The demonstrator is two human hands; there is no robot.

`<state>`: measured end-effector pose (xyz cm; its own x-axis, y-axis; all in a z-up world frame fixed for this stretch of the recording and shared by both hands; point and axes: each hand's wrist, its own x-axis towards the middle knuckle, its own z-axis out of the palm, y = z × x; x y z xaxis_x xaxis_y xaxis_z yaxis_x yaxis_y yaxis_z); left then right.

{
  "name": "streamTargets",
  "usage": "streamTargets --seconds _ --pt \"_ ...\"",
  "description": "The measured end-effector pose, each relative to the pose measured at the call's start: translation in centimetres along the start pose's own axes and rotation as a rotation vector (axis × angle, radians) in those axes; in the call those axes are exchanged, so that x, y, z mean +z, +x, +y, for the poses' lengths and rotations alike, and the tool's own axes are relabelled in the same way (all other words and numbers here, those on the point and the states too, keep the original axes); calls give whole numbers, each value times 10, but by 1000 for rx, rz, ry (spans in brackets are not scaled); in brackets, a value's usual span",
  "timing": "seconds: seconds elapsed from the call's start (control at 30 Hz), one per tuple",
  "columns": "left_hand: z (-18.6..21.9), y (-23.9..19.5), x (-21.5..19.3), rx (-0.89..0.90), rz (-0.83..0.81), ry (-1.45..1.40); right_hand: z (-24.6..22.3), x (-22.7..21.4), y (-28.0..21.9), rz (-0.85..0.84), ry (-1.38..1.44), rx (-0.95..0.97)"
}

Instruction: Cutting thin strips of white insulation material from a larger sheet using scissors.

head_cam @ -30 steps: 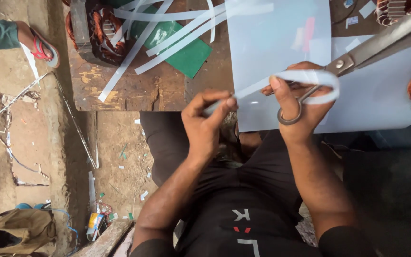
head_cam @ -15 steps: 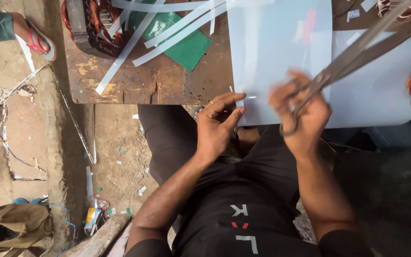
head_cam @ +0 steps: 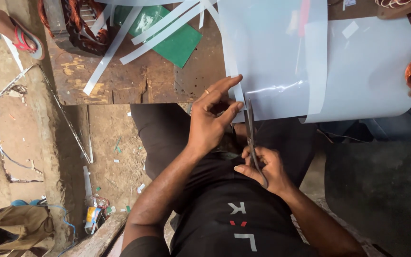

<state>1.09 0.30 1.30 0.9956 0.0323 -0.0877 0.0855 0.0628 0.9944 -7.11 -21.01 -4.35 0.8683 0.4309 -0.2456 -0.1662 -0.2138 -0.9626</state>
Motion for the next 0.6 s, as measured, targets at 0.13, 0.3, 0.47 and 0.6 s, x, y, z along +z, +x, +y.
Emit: streamTargets --seconds 0.13,0.3,0.47,0.6 --pt "4 -2 -1 -1 3 42 -7 1 6 1 -84 -4" --pt "3 -3 -5 32 -10 51 -9 2 9 15 -148 -22" --pt "7 -4 -6 21 -11 64 -12 1 9 18 -138 -27" --pt "6 -4 -6 18 -5 60 -16 1 11 19 -146 -4"
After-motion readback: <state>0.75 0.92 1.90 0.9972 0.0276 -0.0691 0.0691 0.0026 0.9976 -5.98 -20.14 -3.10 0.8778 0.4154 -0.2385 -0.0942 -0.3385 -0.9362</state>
